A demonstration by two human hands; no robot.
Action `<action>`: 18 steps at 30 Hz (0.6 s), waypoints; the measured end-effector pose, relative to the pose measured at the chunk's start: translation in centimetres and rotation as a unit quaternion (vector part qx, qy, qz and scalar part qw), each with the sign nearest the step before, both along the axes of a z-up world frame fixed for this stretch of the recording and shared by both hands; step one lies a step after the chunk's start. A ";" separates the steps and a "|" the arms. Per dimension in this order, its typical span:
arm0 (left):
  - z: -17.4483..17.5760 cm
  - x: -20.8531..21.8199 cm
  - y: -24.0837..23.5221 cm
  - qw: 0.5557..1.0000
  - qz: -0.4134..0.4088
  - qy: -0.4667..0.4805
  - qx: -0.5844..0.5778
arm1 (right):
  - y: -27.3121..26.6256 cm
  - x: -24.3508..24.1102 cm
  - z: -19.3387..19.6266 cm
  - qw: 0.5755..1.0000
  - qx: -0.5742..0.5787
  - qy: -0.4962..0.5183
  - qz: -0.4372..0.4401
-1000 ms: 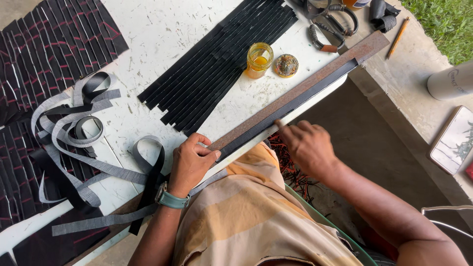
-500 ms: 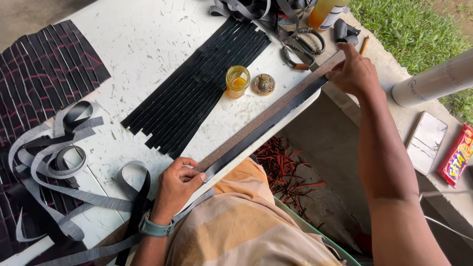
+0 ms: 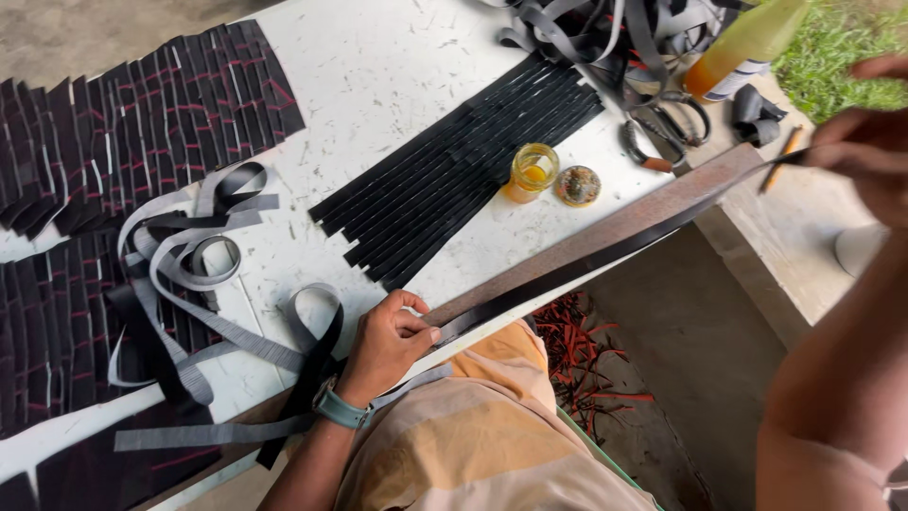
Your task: The person repeatedly picks up black and grey fabric straps, aligns them on a metal bar, and cuts them with shears. The cut pieces are stacked on the table while the remaining strap is fed back into the cutting position.
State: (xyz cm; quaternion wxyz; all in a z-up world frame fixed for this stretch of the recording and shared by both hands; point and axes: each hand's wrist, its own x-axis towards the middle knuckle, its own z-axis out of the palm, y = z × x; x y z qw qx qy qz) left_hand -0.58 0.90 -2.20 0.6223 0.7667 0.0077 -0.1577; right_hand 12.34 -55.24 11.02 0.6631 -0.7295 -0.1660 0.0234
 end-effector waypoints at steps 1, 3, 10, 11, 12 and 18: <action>-0.1 0.1 0.2 1.000 -0.004 0.001 -0.005 | -0.3 0.5 0.7 0.999 -0.027 -0.006 -0.033; 0.0 0.4 0.5 0.999 -0.008 -0.015 -0.051 | 0.1 2.6 2.1 0.984 -0.139 -0.022 -0.109; 4.5 3.3 8.5 0.991 0.089 -0.081 0.058 | 9.6 14.9 2.9 0.914 -0.354 -0.144 -0.131; 5.5 4.4 10.1 0.989 0.127 -0.044 0.068 | 11.8 16.9 1.9 0.910 -0.361 -0.162 -0.122; 6.2 5.6 11.1 0.981 0.139 -0.066 0.115 | 14.0 18.9 0.7 0.912 -0.356 -0.170 -0.114; 7.8 11.0 14.6 0.943 0.169 -0.085 0.274 | 22.9 25.8 -6.7 0.954 -0.270 -0.055 -0.121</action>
